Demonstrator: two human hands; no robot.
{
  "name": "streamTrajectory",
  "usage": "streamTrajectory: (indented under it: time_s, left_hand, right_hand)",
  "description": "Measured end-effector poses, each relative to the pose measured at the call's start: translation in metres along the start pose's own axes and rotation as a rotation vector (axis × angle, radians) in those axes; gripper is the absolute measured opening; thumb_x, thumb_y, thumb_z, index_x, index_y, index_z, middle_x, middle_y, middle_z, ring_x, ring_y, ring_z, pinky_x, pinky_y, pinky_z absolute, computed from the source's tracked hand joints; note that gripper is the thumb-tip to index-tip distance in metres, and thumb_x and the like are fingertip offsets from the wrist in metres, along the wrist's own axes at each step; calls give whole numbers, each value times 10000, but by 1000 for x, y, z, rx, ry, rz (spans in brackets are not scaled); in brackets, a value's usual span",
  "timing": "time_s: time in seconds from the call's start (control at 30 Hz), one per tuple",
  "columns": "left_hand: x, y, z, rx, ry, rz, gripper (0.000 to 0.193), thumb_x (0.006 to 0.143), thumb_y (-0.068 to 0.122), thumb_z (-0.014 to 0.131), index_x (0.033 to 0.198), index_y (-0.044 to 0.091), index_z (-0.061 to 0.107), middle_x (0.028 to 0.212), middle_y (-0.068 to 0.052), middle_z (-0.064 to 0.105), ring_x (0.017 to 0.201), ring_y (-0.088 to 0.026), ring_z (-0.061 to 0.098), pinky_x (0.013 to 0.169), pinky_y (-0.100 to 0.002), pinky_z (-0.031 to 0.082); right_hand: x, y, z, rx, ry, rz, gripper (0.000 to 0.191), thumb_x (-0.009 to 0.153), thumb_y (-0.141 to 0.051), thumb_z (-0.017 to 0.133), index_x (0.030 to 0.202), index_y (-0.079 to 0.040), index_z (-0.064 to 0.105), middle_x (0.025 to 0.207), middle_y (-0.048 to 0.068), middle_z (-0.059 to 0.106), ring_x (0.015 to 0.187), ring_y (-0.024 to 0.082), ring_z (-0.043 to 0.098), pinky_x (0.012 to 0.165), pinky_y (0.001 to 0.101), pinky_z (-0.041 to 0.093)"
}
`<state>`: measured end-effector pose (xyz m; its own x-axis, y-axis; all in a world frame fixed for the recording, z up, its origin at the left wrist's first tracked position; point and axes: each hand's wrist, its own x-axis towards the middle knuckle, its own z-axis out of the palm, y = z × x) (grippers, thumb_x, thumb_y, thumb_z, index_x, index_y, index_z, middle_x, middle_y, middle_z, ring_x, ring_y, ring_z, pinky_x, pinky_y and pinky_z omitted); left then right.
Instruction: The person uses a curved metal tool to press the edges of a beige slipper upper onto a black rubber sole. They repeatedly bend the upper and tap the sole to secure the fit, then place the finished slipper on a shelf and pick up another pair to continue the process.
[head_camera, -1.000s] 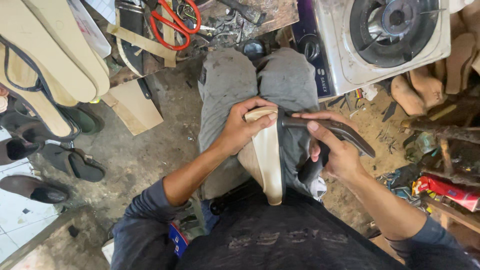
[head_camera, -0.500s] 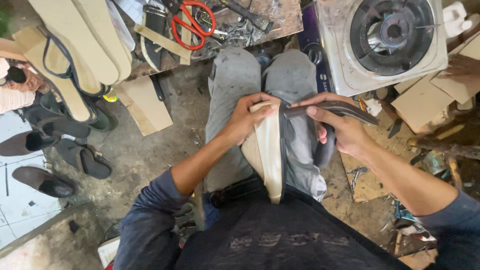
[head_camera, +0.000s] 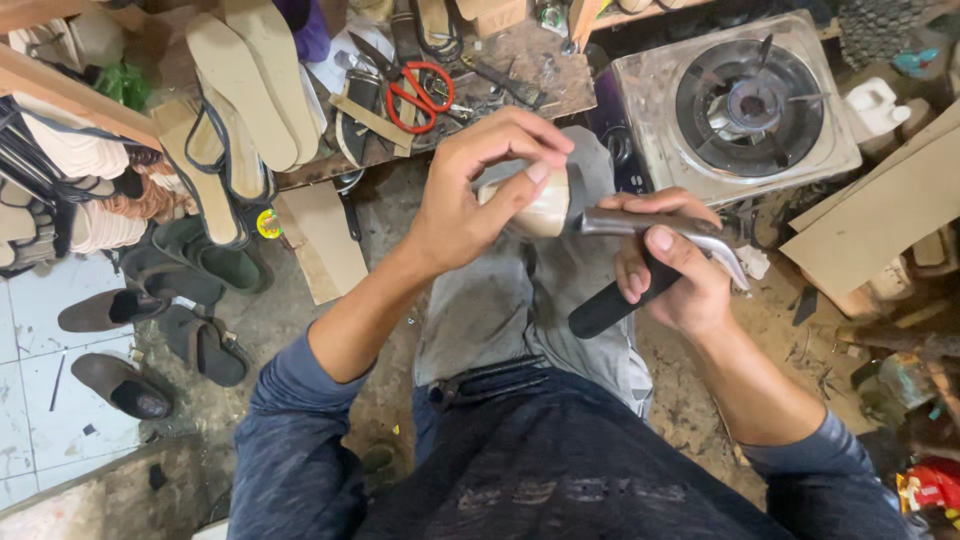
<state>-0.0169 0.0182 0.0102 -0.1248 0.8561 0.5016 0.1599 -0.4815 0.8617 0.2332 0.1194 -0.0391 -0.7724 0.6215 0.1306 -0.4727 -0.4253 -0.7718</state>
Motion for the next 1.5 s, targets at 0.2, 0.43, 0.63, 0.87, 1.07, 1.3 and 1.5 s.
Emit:
streamTrajectory:
  time_s: [0.2,0.43,0.63,0.87,1.07,1.3,1.5]
  left_hand:
    - [-7,3,15,186,109,-8,71,963,29,716,1000,-18,677,1064,-104,715,1012,-188,701,918,-315,561]
    - [8,-12,9,102,165,-91,79,1004,52,678,992,-23,699,1046,-97,698,951,-176,687,866,-288,569]
    - [15,-18,6,244,185,21,162,1007,98,652,976,-23,756,1151,-106,671,1110,-187,638,995,-328,512]
    - [2,-45,26,80,306,81,193,1106,190,589,1158,31,685,1356,-95,588,1205,-171,578,1063,-302,459]
    - [-5,-69,-32,109,-19,-17,932,895,408,814,1575,10,317,1562,-175,430,1443,-285,451,1219,-407,363]
    - [47,-70,-74,274,-348,-261,907,939,505,722,1577,-15,340,1505,-148,535,1381,-249,547,1148,-328,443]
    - [37,-64,-71,150,-455,-626,851,917,497,675,1574,24,413,1335,-161,614,1140,-217,615,872,-378,536]
  right_hand:
    - [-24,30,0,258,135,13,342,1005,-151,661,1300,0,580,1369,297,601,629,191,536,526,322,455]
    - [-41,28,-11,-1039,-280,-100,294,895,-107,749,1177,-53,685,1265,158,715,1062,330,743,910,390,609]
    - [-29,3,8,-1333,-535,220,557,774,-172,877,1304,-154,705,1209,67,760,1113,246,699,1021,391,526]
    - [66,-33,44,-1516,-324,-476,854,722,-143,961,1459,15,559,1280,221,681,1141,342,672,992,408,538]
    - [105,-46,13,-909,78,-424,478,918,-111,942,1207,0,578,1174,111,688,1104,180,681,1029,334,572]
    - [167,-39,-54,-574,189,-40,350,930,-189,783,1195,11,671,1115,114,725,1037,222,714,956,392,564]
    - [134,-13,-50,-284,182,104,364,974,-289,673,1174,15,660,1137,148,712,1058,251,701,954,404,573]
